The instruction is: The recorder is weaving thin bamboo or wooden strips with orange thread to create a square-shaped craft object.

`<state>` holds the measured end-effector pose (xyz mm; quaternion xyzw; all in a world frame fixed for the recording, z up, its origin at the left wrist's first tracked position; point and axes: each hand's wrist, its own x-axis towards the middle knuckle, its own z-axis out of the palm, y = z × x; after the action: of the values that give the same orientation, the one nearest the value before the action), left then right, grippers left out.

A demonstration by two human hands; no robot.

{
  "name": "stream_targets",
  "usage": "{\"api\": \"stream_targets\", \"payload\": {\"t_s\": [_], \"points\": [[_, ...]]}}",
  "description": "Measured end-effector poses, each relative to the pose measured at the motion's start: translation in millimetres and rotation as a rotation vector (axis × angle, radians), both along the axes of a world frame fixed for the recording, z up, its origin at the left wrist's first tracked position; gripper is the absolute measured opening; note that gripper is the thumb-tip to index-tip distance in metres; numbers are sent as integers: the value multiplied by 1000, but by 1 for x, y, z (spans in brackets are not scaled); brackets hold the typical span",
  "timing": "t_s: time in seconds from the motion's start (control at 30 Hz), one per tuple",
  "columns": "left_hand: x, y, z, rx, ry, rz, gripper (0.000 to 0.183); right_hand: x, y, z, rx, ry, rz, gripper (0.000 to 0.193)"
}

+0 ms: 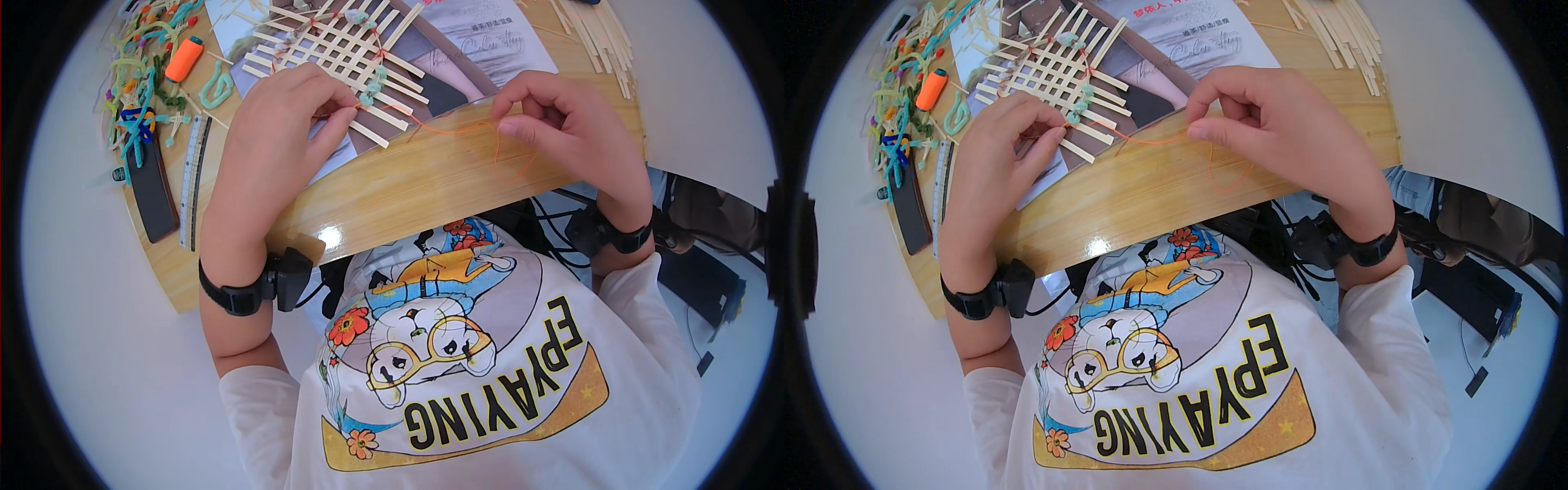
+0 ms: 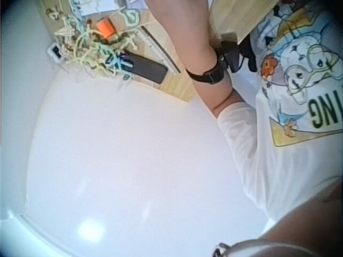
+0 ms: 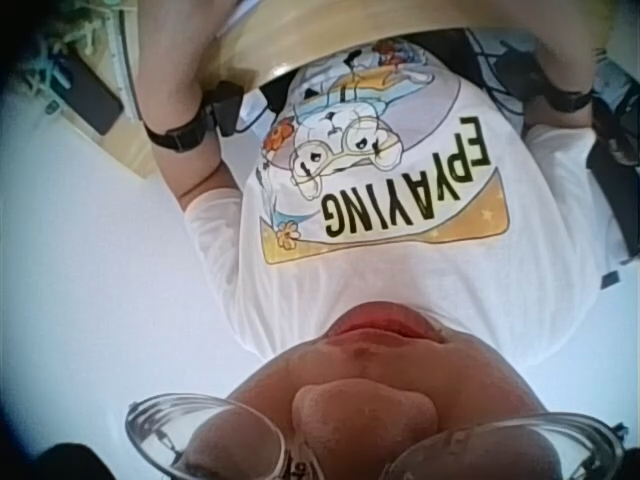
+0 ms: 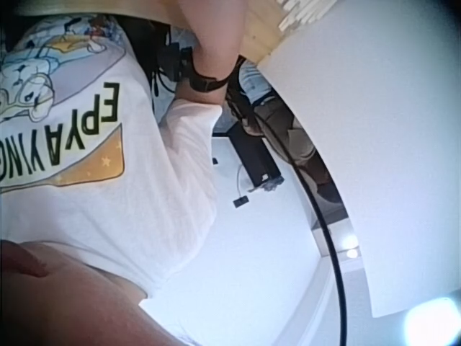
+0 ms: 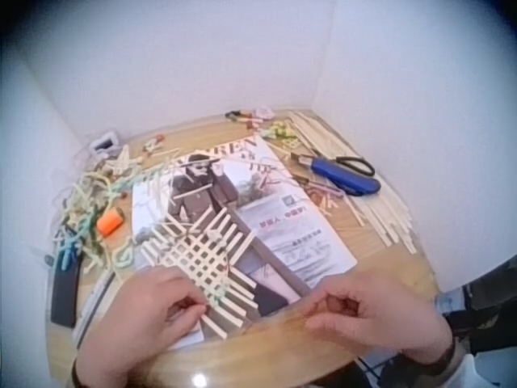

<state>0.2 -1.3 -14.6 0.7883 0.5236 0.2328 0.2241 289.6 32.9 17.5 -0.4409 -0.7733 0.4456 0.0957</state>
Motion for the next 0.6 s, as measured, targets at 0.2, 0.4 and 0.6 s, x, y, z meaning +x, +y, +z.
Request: {"api": "stream_targets", "payload": {"t_s": [0.2, 0.4, 0.6], "points": [[-1, -1, 2, 25, 25, -5, 9, -6, -6, 14, -30, 359, -144, 14], [3, -1, 8, 92, -148, 73, 14, -12, 3, 15, -230, 658, -155, 18], [20, -16, 18, -121, -526, -6, 22, -65, 2, 11, -647, 799, -102, 16]]}}
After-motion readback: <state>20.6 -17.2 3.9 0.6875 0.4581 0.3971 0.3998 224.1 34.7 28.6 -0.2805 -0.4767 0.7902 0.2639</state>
